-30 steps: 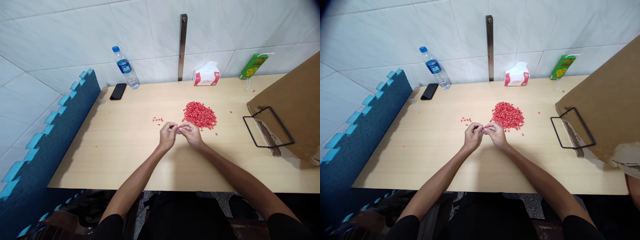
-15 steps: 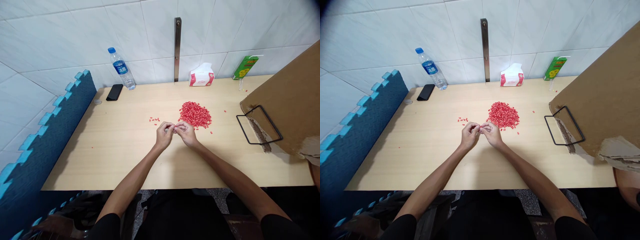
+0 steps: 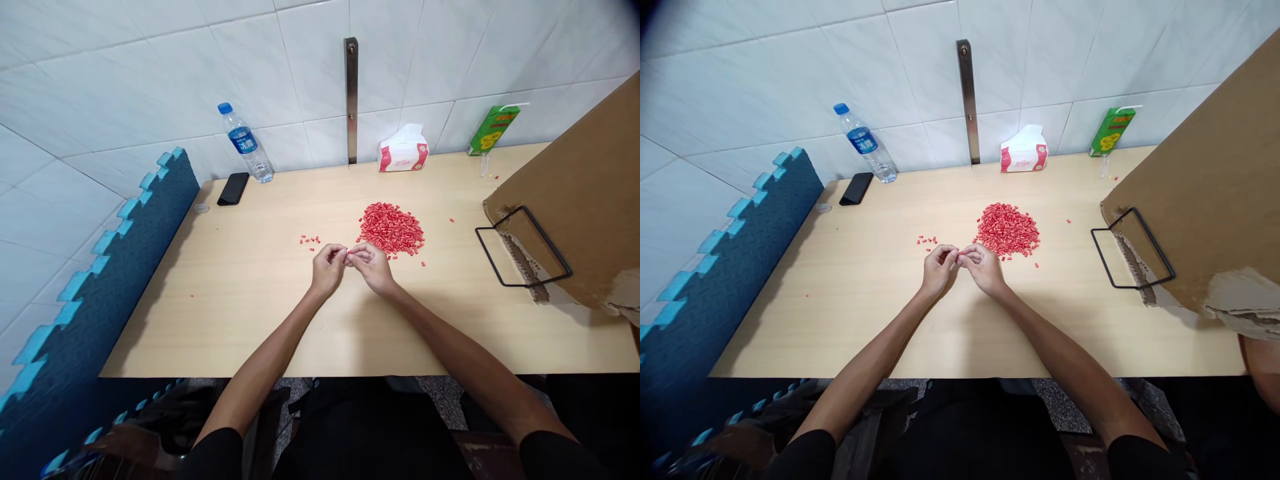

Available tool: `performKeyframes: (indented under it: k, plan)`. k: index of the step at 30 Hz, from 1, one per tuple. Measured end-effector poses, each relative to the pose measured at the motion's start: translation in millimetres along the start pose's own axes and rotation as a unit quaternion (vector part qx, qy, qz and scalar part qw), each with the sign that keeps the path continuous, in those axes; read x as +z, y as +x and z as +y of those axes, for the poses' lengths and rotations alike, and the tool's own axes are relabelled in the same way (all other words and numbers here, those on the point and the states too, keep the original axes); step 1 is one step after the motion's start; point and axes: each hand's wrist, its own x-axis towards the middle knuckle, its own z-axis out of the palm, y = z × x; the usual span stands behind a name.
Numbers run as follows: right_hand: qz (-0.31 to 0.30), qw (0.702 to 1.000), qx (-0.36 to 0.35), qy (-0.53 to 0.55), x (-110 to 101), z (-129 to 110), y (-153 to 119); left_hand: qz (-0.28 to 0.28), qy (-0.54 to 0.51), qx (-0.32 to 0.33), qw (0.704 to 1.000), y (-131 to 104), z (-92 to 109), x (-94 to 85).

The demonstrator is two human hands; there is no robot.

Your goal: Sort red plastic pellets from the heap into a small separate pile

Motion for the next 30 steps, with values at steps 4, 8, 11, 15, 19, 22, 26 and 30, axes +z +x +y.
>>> performKeyframes:
  k: [4, 8, 11, 15, 19, 22, 26, 30]
  plan:
    - [-0.001, 1.000, 0.008, 0.002, 0.9, -2.3, -0.6, -0.001, -0.006, -0.001, 1.000, -0.6, 4.1, 0.4]
    - [-0.006, 1.000, 0.007, -0.006, 0.6, -3.0, 0.3, -0.004, -0.001, -0.001, 1.000, -1.5, 6.1, 1.6]
    - [-0.008, 1.000, 0.001, -0.012, 0.1, -2.0, 1.4, 0.005, 0.018, 0.010, 1.000, -2.6, 5.4, 2.1]
    - [-0.010, 1.000, -0.001, -0.009, 0.7, -1.7, 1.4, 0.014, 0.016, 0.012, 1.000, -4.5, 4.9, 2.8]
    - [-0.014, 1.000, 0.008, 0.000, 1.7, -3.0, 0.0, 0.032, -0.004, 0.021, 0.999, -5.2, 6.0, 3.5]
    - [-0.010, 1.000, 0.008, -0.007, 2.0, -3.7, -0.6, 0.026, -0.003, 0.026, 0.999, -5.3, 7.2, 3.5]
    - [-0.009, 1.000, -0.003, -0.023, 1.7, -3.3, -1.2, 0.011, 0.021, 0.030, 0.999, -5.2, 6.9, 2.4]
    - [-0.008, 1.000, -0.007, -0.024, 1.1, -2.4, -1.8, 0.001, 0.040, 0.037, 0.999, -5.1, 3.4, 0.0]
